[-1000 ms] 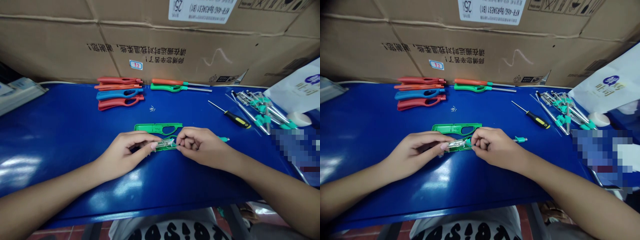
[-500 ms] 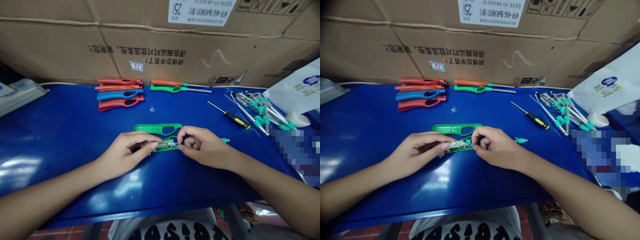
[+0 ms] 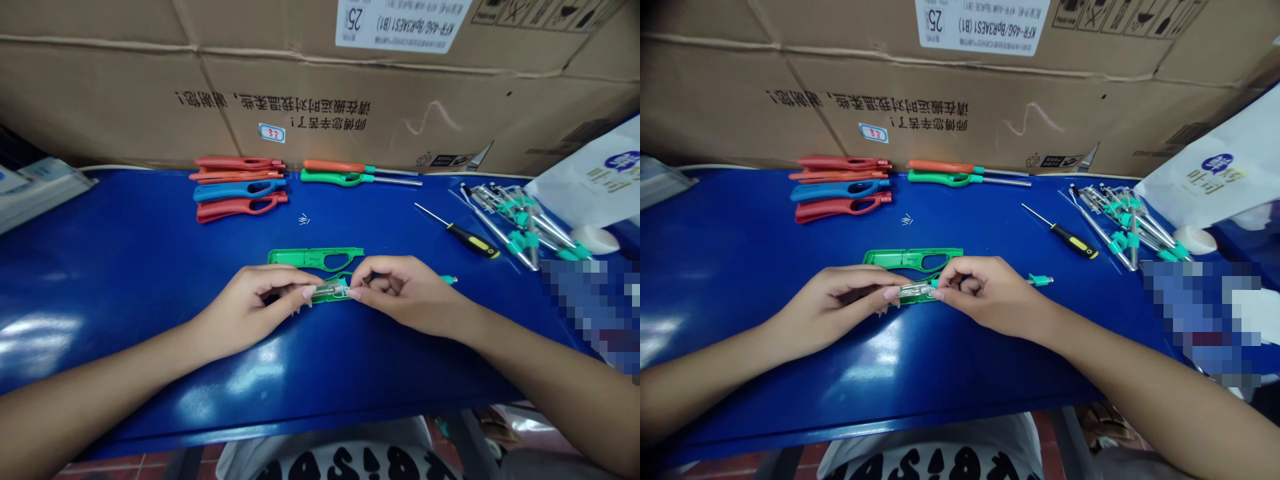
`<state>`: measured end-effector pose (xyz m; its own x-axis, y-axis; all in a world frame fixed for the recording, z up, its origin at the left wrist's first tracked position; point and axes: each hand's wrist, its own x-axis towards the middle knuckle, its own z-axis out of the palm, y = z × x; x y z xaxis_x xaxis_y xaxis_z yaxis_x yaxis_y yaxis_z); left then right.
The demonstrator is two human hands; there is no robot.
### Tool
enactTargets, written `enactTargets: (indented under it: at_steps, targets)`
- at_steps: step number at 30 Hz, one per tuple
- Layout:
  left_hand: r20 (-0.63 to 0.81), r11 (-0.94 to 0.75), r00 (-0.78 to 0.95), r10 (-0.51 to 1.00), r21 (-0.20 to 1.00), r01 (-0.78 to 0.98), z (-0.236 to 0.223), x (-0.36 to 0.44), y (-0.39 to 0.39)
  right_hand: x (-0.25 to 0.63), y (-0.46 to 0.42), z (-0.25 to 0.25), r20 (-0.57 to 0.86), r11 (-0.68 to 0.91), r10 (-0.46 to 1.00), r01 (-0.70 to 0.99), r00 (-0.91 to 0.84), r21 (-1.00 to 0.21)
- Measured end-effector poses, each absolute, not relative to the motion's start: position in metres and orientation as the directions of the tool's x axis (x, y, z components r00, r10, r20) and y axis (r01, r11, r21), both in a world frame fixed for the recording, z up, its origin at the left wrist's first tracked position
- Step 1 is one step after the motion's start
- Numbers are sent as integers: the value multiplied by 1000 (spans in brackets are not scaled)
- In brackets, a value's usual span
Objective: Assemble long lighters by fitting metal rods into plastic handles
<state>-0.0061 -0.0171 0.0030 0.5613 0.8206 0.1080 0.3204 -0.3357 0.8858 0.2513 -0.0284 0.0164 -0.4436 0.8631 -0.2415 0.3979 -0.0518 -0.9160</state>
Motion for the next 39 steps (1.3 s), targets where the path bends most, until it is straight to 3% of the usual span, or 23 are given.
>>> enactTargets:
  at_steps: [8,18,32,39]
  targets:
    - [181,-462,599,780,813,355,5,-5,-18,250,-26,15,-242,-42,865,417,-440,-908]
    - [35,-222,531,847,930,292,6,-5,-16,257,-29,20,-338,-191,831,345,-442,-919]
    - [20,-177,518,855,951,255,6,-6,-17,255,-23,18,-70,108,888,354,-454,-929]
    - [23,-193,514,857,941,278,7,-5,-16,255,-23,13,-60,125,890,368,-452,-922]
